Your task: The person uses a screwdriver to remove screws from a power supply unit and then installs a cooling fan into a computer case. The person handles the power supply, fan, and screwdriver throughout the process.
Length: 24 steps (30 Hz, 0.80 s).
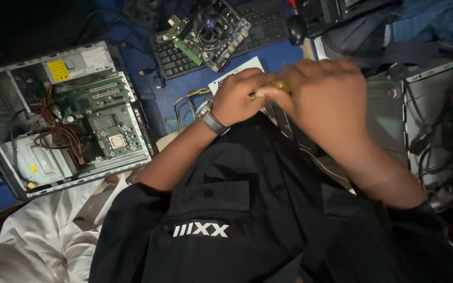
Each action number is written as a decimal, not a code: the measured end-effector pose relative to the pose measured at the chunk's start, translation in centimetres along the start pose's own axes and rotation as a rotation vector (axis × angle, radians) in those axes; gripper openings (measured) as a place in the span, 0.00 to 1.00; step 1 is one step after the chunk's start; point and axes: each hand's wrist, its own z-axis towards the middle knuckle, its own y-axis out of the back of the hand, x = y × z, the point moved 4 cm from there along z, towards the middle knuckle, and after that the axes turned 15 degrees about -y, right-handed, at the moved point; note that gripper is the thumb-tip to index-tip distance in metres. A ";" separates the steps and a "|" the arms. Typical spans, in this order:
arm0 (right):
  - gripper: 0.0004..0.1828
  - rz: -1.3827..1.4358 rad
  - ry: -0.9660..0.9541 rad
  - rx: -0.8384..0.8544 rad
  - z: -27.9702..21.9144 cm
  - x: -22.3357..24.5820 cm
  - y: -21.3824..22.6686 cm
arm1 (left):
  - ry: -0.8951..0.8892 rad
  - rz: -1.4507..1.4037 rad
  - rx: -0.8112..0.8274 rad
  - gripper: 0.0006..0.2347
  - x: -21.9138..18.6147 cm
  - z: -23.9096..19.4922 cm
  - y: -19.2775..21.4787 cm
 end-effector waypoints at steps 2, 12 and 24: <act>0.21 0.203 0.147 -0.030 -0.7 0.1 1.1 | -0.002 0.031 0.030 0.14 0.2 0.0 0.2; 0.30 -0.210 -0.116 0.039 -1.3 -1.5 -3.5 | -0.088 -0.122 -0.029 0.16 -1.1 0.4 0.8; 0.17 0.230 -0.011 0.054 -2.2 -0.8 -1.0 | 0.053 -0.250 0.031 0.12 -0.4 0.8 1.0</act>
